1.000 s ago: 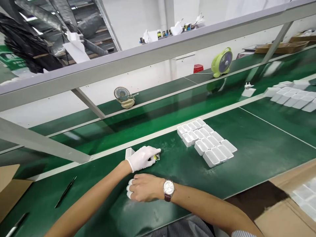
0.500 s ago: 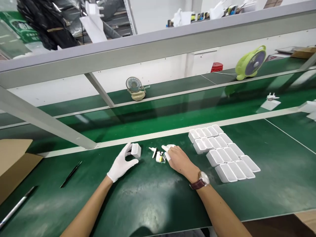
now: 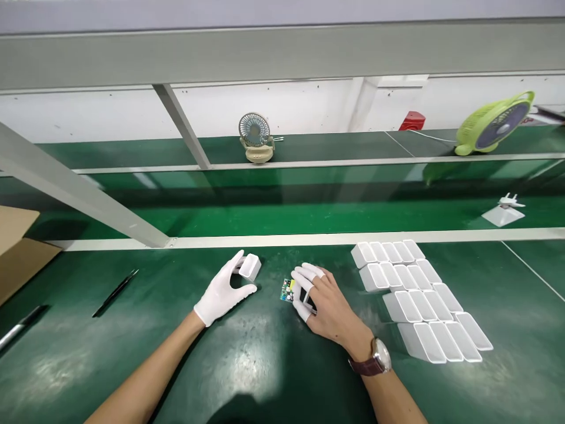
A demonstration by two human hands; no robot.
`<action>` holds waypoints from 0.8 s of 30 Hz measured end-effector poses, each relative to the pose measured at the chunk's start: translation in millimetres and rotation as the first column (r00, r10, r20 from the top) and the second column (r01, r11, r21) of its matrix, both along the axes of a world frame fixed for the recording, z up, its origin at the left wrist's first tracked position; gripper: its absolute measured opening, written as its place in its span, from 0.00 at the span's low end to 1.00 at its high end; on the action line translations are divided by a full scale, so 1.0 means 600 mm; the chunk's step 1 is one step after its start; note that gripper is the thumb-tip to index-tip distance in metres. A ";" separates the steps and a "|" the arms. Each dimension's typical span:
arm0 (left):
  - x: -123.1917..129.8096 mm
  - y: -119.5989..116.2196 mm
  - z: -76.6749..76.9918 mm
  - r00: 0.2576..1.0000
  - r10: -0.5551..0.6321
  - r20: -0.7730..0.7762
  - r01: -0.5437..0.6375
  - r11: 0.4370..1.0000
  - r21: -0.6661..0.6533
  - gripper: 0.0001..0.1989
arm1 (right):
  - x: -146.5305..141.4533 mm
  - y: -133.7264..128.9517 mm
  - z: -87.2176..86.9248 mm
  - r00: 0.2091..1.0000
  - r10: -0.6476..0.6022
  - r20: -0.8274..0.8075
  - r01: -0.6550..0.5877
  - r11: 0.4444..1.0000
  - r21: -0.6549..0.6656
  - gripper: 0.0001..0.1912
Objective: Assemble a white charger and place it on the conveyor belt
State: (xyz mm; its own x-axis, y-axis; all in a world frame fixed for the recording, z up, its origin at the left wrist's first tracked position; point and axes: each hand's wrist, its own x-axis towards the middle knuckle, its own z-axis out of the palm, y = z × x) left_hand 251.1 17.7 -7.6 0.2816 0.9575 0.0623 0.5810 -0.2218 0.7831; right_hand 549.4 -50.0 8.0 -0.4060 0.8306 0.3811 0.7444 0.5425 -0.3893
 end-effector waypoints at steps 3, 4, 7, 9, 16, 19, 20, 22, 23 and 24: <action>0.000 0.000 -0.001 1.000 -0.009 0.014 0.009 1.000 0.005 0.46 | -0.002 -0.003 -0.017 0.996 -0.009 0.094 0.015 0.998 -0.059 0.39; 0.000 0.000 -0.001 1.000 -0.011 0.020 0.011 1.000 0.004 0.46 | -0.001 -0.004 -0.023 0.994 -0.010 0.108 0.018 0.998 -0.067 0.40; 0.001 -0.001 0.000 1.000 -0.018 0.020 0.019 0.999 -0.028 0.47 | 0.003 -0.004 -0.039 0.994 0.001 0.111 0.008 0.997 -0.079 0.36; 0.002 -0.001 0.004 1.000 -0.026 0.012 0.027 0.997 -0.067 0.49 | 0.005 -0.004 -0.046 0.996 0.002 0.087 0.005 0.997 -0.082 0.34; 0.013 0.005 0.030 0.998 -0.064 -0.024 0.059 0.985 -0.163 0.55 | 0.005 -0.002 -0.058 0.999 -0.011 -0.031 0.007 0.993 -0.122 0.31; 0.017 0.011 0.029 0.995 -0.063 -0.071 0.051 0.986 -0.160 0.53 | -0.001 0.000 -0.052 0.995 -0.014 -0.100 0.001 0.992 -0.124 0.31; 0.018 0.012 0.028 0.994 -0.059 -0.089 0.047 0.990 -0.134 0.50 | -0.004 0.001 -0.046 0.992 -0.011 -0.124 -0.004 0.993 -0.121 0.31; 0.021 0.012 0.027 0.993 -0.055 -0.108 0.048 0.997 -0.066 0.42 | -0.009 0.003 -0.026 0.985 -0.010 -0.175 -0.013 0.991 -0.130 0.30; 0.023 0.011 0.027 0.993 -0.056 -0.105 0.052 0.998 -0.036 0.39 | -0.012 0.004 -0.013 0.979 -0.014 -0.206 -0.016 0.989 -0.145 0.29; 0.025 0.008 0.028 0.994 -0.057 -0.095 0.056 0.998 -0.012 0.36 | -0.014 0.006 0.001 0.971 -0.015 -0.241 -0.025 0.986 -0.162 0.28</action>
